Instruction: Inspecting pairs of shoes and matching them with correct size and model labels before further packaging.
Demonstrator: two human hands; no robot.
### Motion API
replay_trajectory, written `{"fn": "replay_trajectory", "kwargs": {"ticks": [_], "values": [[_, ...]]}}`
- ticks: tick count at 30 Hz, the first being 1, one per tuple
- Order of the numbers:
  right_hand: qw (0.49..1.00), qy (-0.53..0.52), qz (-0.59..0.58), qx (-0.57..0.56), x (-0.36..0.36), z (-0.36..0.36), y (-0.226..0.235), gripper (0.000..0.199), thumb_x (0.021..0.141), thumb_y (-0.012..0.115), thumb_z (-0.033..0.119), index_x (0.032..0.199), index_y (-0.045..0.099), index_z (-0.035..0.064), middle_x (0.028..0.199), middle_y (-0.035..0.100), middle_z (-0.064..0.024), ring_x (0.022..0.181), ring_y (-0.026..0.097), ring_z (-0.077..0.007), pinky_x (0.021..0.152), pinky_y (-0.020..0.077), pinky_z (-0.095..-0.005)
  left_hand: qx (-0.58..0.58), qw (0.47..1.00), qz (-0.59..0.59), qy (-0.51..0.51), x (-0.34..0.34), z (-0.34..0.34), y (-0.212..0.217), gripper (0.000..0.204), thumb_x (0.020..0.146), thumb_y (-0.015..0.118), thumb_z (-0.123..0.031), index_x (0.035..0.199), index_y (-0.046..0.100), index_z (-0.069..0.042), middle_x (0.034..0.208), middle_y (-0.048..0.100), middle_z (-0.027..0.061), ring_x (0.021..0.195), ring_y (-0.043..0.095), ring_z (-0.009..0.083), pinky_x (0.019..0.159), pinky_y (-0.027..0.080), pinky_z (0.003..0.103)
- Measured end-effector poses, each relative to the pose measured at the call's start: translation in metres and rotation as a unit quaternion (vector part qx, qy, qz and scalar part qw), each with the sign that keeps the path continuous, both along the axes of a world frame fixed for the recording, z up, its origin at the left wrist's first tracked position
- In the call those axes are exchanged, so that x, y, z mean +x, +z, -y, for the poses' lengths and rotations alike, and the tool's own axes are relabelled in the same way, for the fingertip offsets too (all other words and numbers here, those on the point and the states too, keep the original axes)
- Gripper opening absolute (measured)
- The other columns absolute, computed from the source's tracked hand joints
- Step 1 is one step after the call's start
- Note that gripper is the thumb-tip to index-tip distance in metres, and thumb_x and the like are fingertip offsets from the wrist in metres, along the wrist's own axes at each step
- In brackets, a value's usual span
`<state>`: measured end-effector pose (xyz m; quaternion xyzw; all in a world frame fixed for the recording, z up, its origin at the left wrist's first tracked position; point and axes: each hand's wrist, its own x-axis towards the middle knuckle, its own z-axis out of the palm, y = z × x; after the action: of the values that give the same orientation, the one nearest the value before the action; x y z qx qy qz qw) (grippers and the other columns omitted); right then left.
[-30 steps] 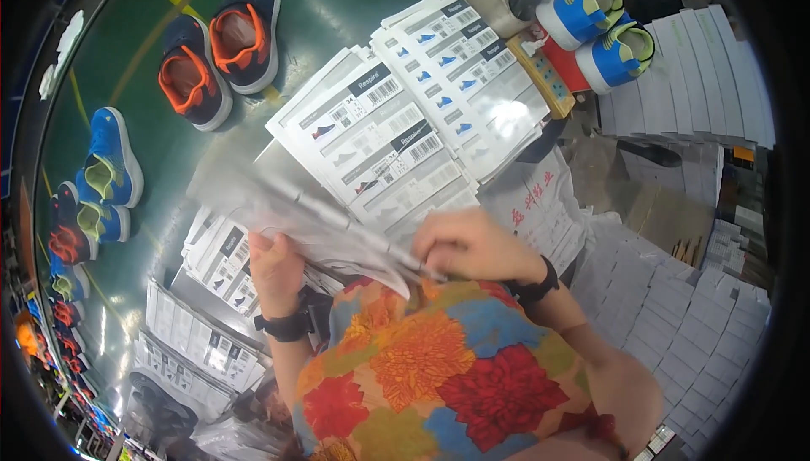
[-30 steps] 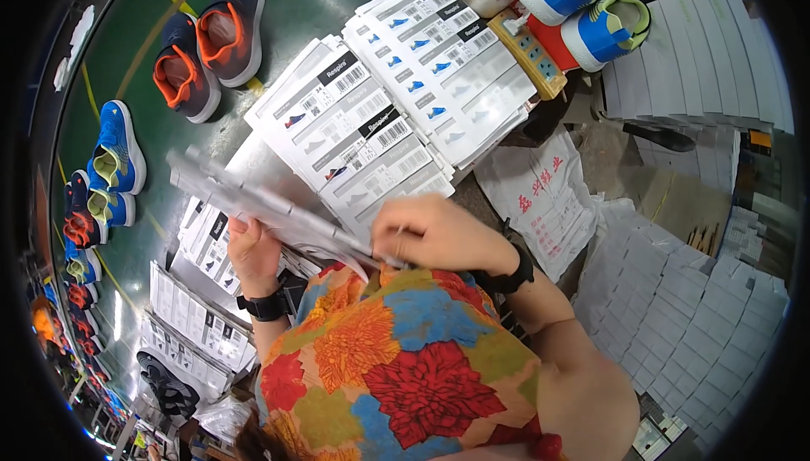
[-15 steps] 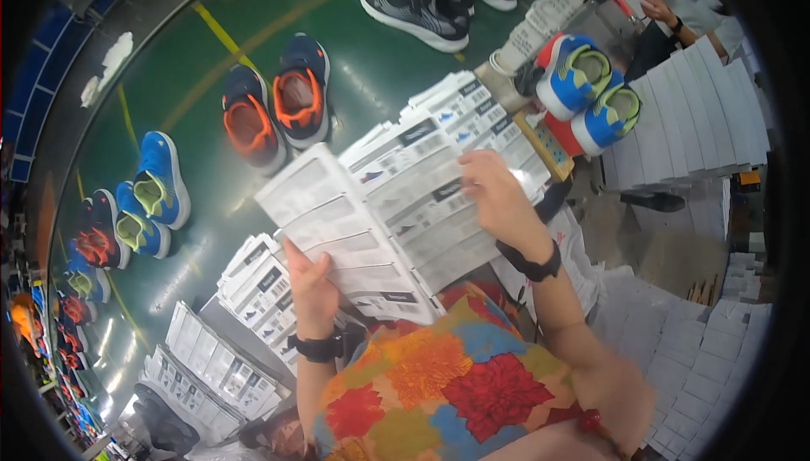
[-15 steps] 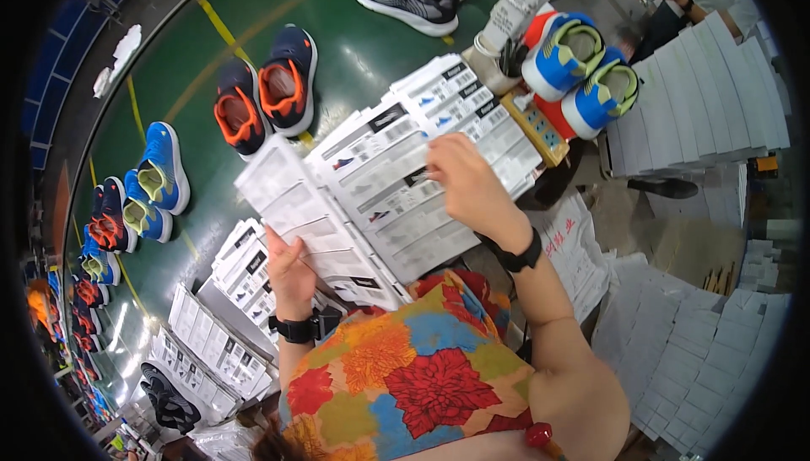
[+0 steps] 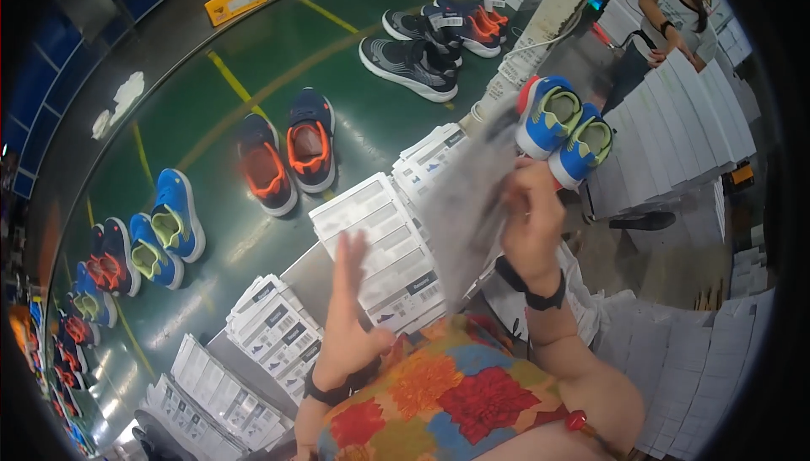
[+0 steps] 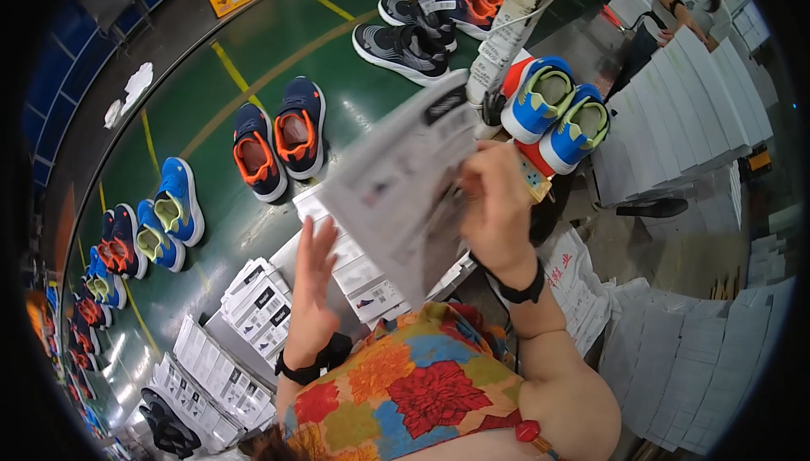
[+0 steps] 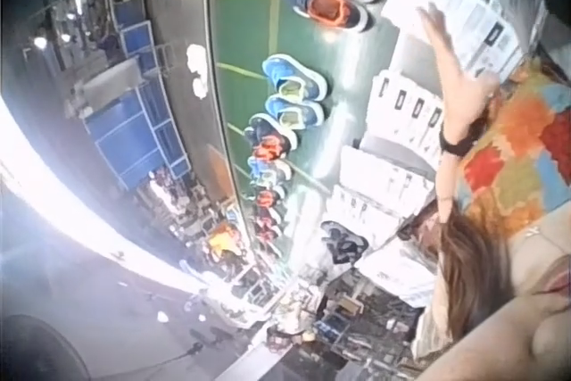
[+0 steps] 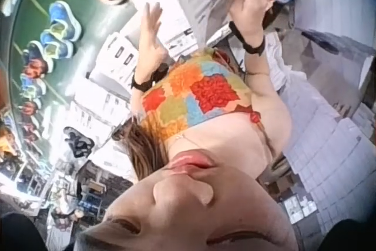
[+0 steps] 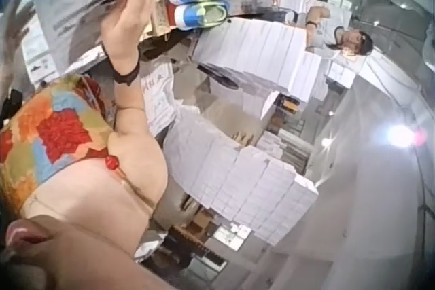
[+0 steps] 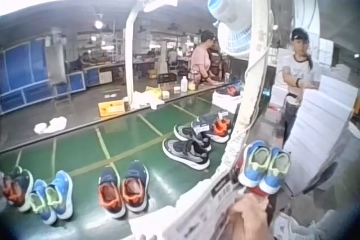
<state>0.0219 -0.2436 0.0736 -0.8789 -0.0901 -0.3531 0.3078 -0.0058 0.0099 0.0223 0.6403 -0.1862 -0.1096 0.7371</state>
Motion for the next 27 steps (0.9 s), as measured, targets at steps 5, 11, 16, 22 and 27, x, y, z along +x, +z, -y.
{"fn": "replay_trajectory", "kwargs": {"ticks": [5,11,16,22,27], "values": [[0.985,0.163,-0.025,-0.050,-0.001,-0.040,-0.009,0.023,0.065,0.058,-0.011,0.082,0.056,0.0047,0.081,0.057,-0.0071,0.100,0.054,-0.0368,0.086,0.0456,-0.0433,-0.053,0.969,-0.089,0.223,0.014,0.006,0.015,0.021,0.097,0.058,-0.016,0.110,0.062,0.000,0.090,0.065,-0.0005,0.079,0.056,0.0045,0.074,0.044,0.021],[0.910,0.336,-0.238,-0.038,-0.027,-0.026,-0.025,0.012,0.076,0.069,0.000,0.081,0.060,0.0054,0.090,0.063,-0.0063,0.107,0.054,-0.0336,0.090,0.0464,-0.0400,-0.269,0.902,-0.144,0.307,0.023,-0.048,0.001,0.020,0.100,0.053,-0.017,0.107,0.059,0.001,0.095,0.068,0.0066,0.084,0.065,0.0128,0.077,0.054,0.028],[0.931,0.197,-0.206,0.229,-0.009,-0.042,-0.018,0.020,0.089,0.069,0.017,0.085,0.058,0.0008,0.116,0.059,-0.0150,0.096,0.062,-0.0215,0.086,0.0477,-0.0309,-0.187,0.911,-0.135,0.342,0.011,-0.031,0.014,0.019,0.101,0.052,-0.017,0.102,0.057,0.001,0.092,0.064,0.0047,0.081,0.060,0.0104,0.076,0.049,0.026],[0.894,0.195,-0.228,0.333,0.007,-0.040,-0.023,0.032,0.093,0.065,0.027,0.108,0.056,0.0000,0.112,0.062,-0.0088,0.095,0.059,-0.0129,0.081,0.0488,-0.0284,-0.134,0.910,-0.055,0.388,0.009,-0.041,0.009,0.018,0.100,0.054,-0.018,0.095,0.057,-0.001,0.085,0.060,0.0018,0.072,0.052,0.0054,0.064,0.041,0.020],[0.866,0.248,-0.299,0.315,0.016,-0.062,-0.008,0.028,0.089,0.069,0.013,0.113,0.063,0.0008,0.092,0.065,-0.0046,0.082,0.059,-0.0081,0.067,0.0480,-0.0223,-0.056,0.940,-0.071,0.328,-0.011,-0.027,0.016,0.029,0.095,0.060,-0.015,0.116,0.053,0.003,0.099,0.059,0.0053,0.088,0.053,0.0098,0.079,0.043,0.025]]}}
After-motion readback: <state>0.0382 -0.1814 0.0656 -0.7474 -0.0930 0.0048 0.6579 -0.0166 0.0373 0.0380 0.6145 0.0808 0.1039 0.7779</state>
